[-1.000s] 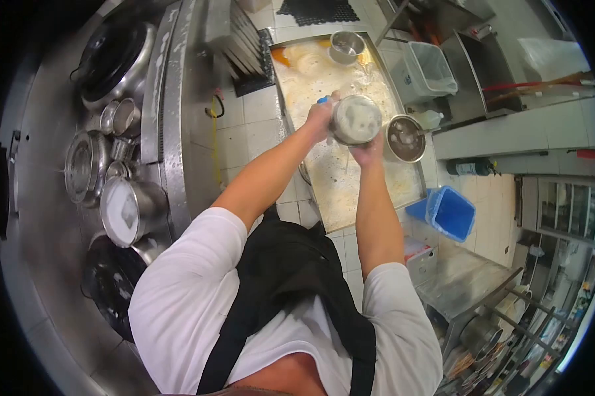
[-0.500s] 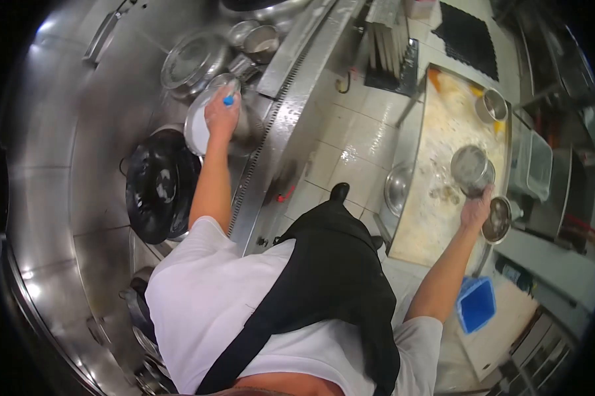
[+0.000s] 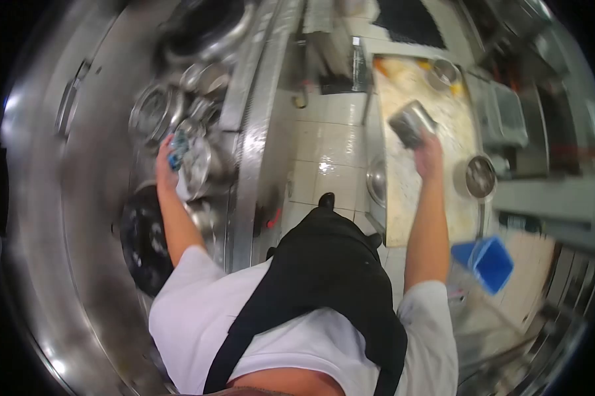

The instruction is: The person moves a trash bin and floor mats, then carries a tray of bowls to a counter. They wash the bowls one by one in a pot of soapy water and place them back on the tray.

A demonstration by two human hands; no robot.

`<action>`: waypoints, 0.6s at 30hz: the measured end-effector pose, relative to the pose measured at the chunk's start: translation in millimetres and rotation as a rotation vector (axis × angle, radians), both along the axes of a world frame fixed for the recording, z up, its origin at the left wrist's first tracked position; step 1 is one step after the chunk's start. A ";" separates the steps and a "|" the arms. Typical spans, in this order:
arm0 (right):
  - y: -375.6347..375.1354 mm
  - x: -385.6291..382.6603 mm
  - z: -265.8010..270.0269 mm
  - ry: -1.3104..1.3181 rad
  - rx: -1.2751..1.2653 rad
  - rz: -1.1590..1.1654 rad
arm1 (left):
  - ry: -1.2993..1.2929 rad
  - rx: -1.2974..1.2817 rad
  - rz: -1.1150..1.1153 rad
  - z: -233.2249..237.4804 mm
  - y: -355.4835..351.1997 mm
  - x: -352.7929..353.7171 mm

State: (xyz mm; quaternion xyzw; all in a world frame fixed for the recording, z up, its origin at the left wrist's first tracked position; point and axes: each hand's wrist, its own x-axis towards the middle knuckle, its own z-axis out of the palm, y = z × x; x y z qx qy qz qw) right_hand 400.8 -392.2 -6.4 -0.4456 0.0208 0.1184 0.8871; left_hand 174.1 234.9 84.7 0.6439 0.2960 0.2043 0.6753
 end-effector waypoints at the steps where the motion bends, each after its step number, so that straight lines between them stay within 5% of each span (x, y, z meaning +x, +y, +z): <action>1: 10.0 -5.4 13.9 -0.034 -0.067 -0.019 | -0.097 -0.214 -0.155 42.3 -50.9 17.1; 6: 38.1 5.0 15.6 -0.050 -0.325 -0.125 | -0.209 0.026 -0.831 66.0 -264.7 140.6; 8: 45.7 8.8 24.3 -0.139 -0.296 -0.083 | -0.317 0.757 -0.861 47.5 -360.9 180.0; 9: 44.8 10.7 29.2 -0.169 -0.252 -0.073 | -0.525 0.828 -0.942 29.7 -404.1 200.0; 11: 30.8 7.1 46.1 -0.183 -0.320 -0.136 | -0.700 1.399 -0.719 25.5 -460.4 225.1; 12: 20.9 2.9 54.2 -0.176 -0.385 -0.176 | -0.732 1.393 -0.736 13.6 -470.5 258.4; 14: 0.5 -4.7 71.2 -0.223 -0.458 -0.197 | 0.255 1.171 -1.130 -11.2 -496.7 333.6; 15: -10.3 -18.2 67.7 -0.239 -0.536 -0.158 | 0.252 1.165 -1.166 -11.2 -513.5 311.7; 17: -32.0 -11.4 67.2 -0.206 -0.468 -0.237 | 0.015 1.021 -0.991 -0.4 -540.4 273.3; 18: -43.2 -18.5 63.7 -0.171 -0.470 -0.301 | -0.797 1.108 -0.782 -17.2 -553.4 260.1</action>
